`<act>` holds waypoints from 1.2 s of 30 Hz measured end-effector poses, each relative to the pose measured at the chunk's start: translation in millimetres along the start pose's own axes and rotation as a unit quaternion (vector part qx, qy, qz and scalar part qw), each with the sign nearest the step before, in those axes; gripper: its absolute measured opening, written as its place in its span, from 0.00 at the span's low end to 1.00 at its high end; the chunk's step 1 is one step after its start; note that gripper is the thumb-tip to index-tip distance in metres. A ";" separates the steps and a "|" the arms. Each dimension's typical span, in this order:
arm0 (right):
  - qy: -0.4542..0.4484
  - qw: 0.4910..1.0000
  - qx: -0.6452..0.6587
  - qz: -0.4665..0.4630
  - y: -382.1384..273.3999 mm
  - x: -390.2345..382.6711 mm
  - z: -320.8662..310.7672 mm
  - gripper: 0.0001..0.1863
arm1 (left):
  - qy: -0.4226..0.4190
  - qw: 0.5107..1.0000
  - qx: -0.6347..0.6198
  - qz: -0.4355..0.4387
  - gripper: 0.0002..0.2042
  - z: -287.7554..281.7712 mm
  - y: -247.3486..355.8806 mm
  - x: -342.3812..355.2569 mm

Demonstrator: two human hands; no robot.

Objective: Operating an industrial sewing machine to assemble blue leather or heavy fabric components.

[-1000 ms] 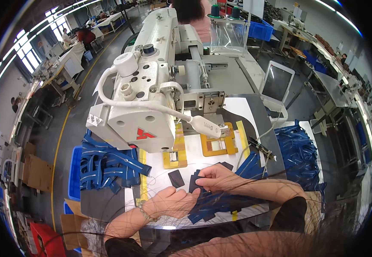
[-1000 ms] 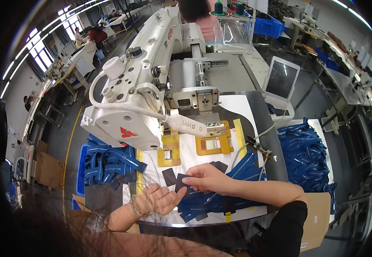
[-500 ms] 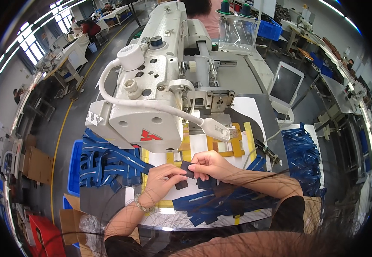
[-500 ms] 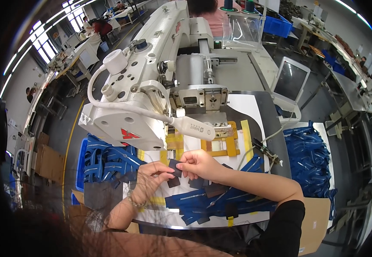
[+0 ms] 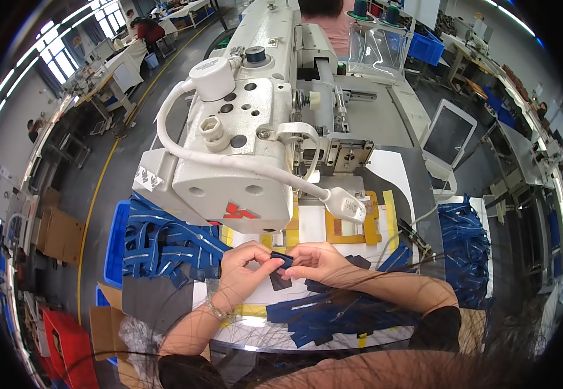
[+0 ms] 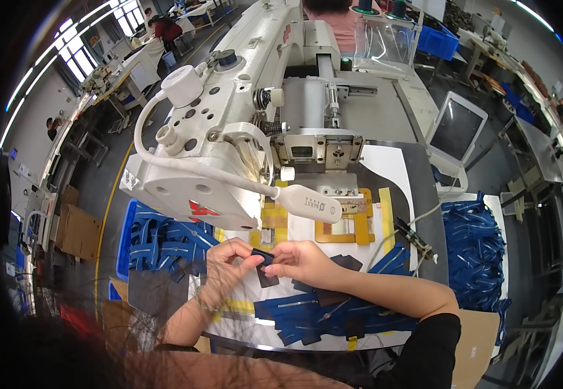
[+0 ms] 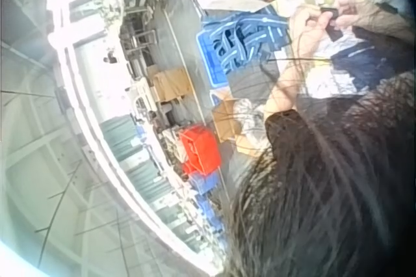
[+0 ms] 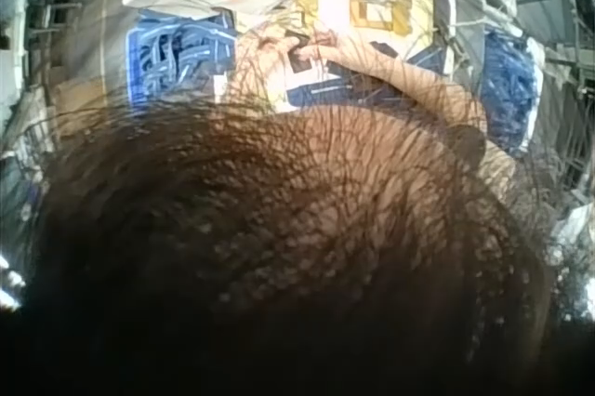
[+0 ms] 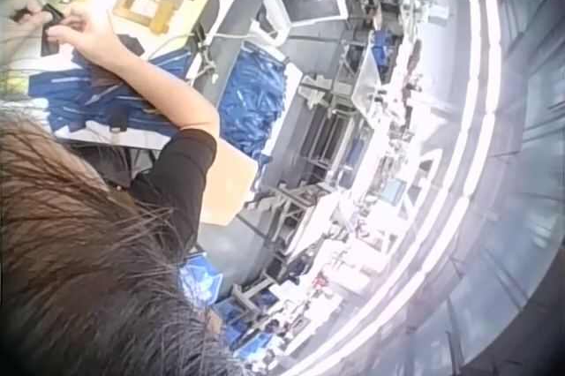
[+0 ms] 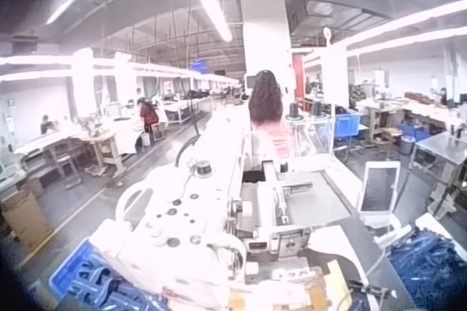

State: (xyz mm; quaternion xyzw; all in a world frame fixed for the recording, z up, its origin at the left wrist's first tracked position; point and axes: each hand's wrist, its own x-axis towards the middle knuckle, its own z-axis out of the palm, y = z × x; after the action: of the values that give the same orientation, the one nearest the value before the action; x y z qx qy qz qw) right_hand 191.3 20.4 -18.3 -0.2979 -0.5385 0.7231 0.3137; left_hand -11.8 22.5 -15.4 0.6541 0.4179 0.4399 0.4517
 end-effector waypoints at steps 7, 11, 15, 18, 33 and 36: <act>0.006 1.000 0.001 0.016 -1.9 -1.5 0.7 0.06 | 0.001 0.999 0.028 0.028 0.05 4.0 3.7 -1.4; 0.008 1.000 -0.001 0.014 -1.9 -2.1 1.1 0.06 | 0.004 0.999 0.029 0.029 0.05 4.9 4.0 -2.4; 0.013 1.000 -0.004 0.007 0.7 -3.1 2.0 0.06 | 0.004 0.998 0.044 0.034 0.05 5.8 6.4 -2.7; 0.014 1.000 -0.007 0.005 1.2 -3.5 2.4 0.06 | 0.006 0.998 0.058 0.036 0.05 6.0 8.0 -3.4; 0.010 1.000 0.007 0.003 6.5 -7.7 3.4 0.06 | -0.172 0.978 0.097 -0.064 0.11 -8.7 -1.0 -0.3; 0.008 1.000 0.007 0.005 13.4 -5.9 0.5 0.06 | -0.170 0.978 0.111 -0.043 0.12 -5.5 3.3 0.0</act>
State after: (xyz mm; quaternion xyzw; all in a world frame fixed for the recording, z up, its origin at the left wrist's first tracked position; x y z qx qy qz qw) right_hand 192.8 12.5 -30.6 -0.3040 -0.5293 0.7261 0.3164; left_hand -16.6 22.9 -11.1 0.7467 0.4091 0.2535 0.4592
